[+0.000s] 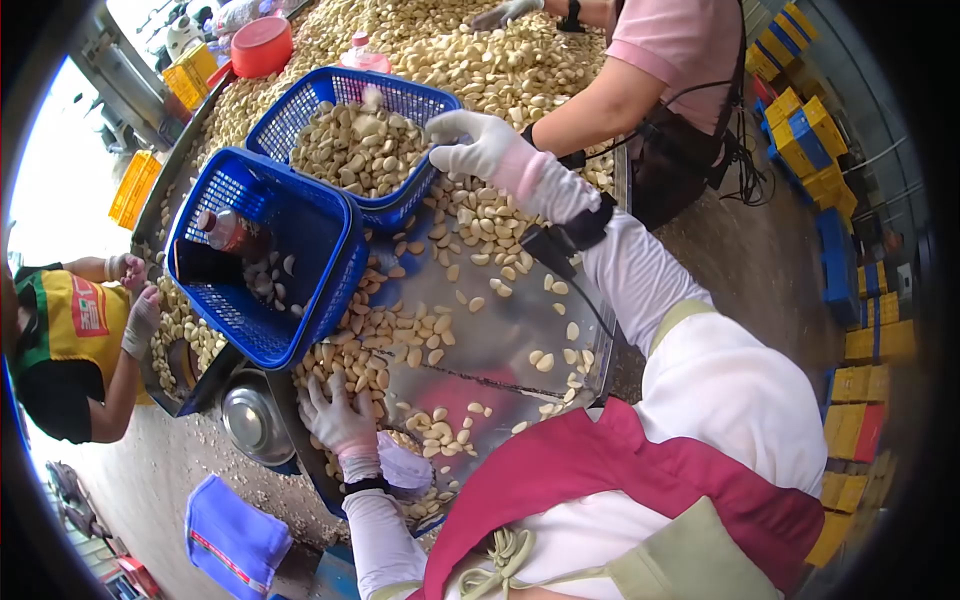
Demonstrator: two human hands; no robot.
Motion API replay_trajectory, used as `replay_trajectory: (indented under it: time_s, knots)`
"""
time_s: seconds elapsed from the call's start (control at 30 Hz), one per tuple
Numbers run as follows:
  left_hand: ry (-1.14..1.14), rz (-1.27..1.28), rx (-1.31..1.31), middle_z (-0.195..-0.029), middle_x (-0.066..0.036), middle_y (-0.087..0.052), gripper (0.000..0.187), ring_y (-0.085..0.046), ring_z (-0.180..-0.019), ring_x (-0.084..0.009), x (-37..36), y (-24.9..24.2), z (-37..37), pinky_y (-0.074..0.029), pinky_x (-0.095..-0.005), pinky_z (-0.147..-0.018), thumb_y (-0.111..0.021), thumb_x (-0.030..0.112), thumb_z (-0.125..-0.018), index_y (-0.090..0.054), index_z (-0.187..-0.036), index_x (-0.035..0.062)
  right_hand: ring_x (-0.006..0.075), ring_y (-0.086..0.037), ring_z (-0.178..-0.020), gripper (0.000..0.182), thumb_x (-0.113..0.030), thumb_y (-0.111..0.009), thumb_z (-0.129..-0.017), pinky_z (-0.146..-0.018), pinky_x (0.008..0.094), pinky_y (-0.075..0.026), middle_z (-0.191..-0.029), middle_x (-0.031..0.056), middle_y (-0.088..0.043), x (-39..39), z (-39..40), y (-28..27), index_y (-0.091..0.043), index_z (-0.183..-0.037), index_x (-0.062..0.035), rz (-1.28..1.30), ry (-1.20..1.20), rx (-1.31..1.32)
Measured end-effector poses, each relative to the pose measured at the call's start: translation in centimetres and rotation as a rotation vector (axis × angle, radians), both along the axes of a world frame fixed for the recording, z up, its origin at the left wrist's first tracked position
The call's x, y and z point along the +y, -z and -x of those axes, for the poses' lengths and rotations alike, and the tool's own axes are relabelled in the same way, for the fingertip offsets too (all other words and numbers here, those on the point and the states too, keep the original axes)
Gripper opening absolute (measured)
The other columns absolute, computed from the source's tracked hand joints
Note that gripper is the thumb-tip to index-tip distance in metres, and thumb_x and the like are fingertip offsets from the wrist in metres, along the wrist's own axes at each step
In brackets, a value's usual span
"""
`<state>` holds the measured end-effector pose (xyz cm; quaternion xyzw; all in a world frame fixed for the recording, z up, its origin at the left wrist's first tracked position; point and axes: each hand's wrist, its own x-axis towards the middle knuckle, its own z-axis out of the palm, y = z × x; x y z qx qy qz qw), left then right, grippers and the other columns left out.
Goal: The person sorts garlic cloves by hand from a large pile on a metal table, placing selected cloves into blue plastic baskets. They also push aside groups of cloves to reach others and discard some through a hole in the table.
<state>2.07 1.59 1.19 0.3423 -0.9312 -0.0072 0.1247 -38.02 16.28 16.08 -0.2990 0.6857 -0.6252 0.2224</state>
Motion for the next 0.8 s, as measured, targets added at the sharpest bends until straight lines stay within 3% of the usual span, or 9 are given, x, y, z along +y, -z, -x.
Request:
replay_trajectory:
  time_s: [0.07,0.1,0.17,0.3,0.43,0.5,0.63,0.73,0.8]
  knots:
    - [0.012,0.014,0.032,-0.144,-0.018,-0.052,0.05,-0.048,-0.131,-0.0482,-0.3,0.4,-0.1,-0.037,-0.0582,-0.112,-0.075,0.037,-0.078,-0.069,-0.125,0.0207,0.026,-0.069,-0.108,0.046,-0.026,-0.072,-0.088,-0.095,0.0363,-0.055,-0.122,0.014,-0.07,-0.2,3.4,4.0,-0.066,-0.128,-0.0036,-0.499,-0.154,0.364]
    - [0.011,0.018,0.056,-0.143,-0.019,-0.053,0.049,-0.049,-0.129,-0.0494,-0.3,0.6,-0.1,-0.038,-0.06,-0.111,-0.076,0.038,-0.076,-0.07,-0.121,0.0205,0.0314,-0.062,-0.124,0.072,-0.038,-0.073,-0.085,-0.104,0.0391,-0.05,-0.145,0.0183,-0.055,-0.4,2.6,3.2,-0.053,-0.144,-0.0031,-0.965,-0.284,0.465]
    - [0.016,0.019,0.06,-0.143,-0.019,-0.053,0.049,-0.049,-0.129,-0.0493,-0.3,0.5,0.0,-0.038,-0.06,-0.111,-0.075,0.037,-0.076,-0.069,-0.122,0.02,0.0367,-0.043,-0.143,0.097,-0.052,-0.073,-0.079,-0.116,0.0443,-0.038,-0.161,0.0212,-0.034,1.6,2.5,8.1,-0.036,-0.156,-0.005,-1.212,-0.371,0.66]
    - [0.012,0.02,0.066,-0.142,-0.019,-0.053,0.049,-0.05,-0.128,-0.0489,-0.1,0.6,-0.2,-0.039,-0.0599,-0.11,-0.075,0.037,-0.077,-0.069,-0.122,0.0198,0.0465,-0.018,-0.153,0.109,-0.065,-0.071,-0.073,-0.122,0.0576,-0.019,-0.165,0.0236,-0.023,3.2,-4.9,9.0,-0.03,-0.159,-0.0109,-1.182,-0.328,0.701]
    - [0.02,0.012,0.028,-0.145,-0.018,-0.052,0.052,-0.049,-0.129,-0.0475,-0.3,0.5,-0.2,-0.038,-0.056,-0.112,-0.074,0.036,-0.079,-0.068,-0.129,0.0204,0.0353,-0.038,-0.146,0.08,-0.05,-0.073,-0.08,-0.118,0.0432,-0.036,-0.156,0.0192,-0.041,5.6,-3.9,6.5,-0.051,-0.148,-0.015,-0.781,-0.552,0.499]
    - [0.023,0.01,0.03,-0.145,-0.018,-0.053,0.052,-0.048,-0.129,-0.0469,-0.2,0.6,-0.2,-0.038,-0.0558,-0.112,-0.074,0.036,-0.079,-0.068,-0.129,0.0202,0.0329,-0.048,-0.138,0.073,-0.044,-0.077,-0.079,-0.115,0.0412,-0.04,-0.151,0.0173,-0.048,6.5,0.0,5.7,-0.057,-0.142,-0.0113,-1.108,-0.219,0.393]
    - [0.034,0.036,0.053,-0.142,-0.019,-0.054,0.05,-0.05,-0.128,-0.0468,-0.5,0.9,0.0,-0.039,-0.057,-0.11,-0.074,0.037,-0.079,-0.068,-0.126,0.0198,0.0394,-0.027,-0.152,0.102,-0.061,-0.075,-0.077,-0.119,0.056,-0.033,-0.168,0.0156,-0.021,8.8,2.7,8.0,-0.029,-0.16,-0.0229,-1.338,0.029,0.508]
    - [0.045,0.072,0.062,-0.14,-0.019,-0.055,0.048,-0.052,-0.126,-0.0468,-0.3,0.9,-0.1,-0.041,-0.0581,-0.108,-0.073,0.037,-0.078,-0.068,-0.123,0.0199,0.0492,-0.014,-0.153,0.107,-0.068,-0.073,-0.072,-0.117,0.0699,-0.024,-0.169,0.0164,-0.016,7.6,-2.4,6.5,-0.027,-0.161,-0.0289,-1.356,-0.199,0.462]
    - [0.044,0.083,0.052,-0.14,-0.02,-0.055,0.048,-0.052,-0.126,-0.0465,-0.4,0.9,-0.1,-0.041,-0.0577,-0.108,-0.073,0.037,-0.078,-0.068,-0.123,0.0198,0.0495,-0.015,-0.153,0.101,-0.063,-0.071,-0.075,-0.121,0.0615,-0.026,-0.17,0.0158,-0.013,8.6,-5.8,5.2,-0.031,-0.16,-0.0278,-1.393,-0.35,0.449]
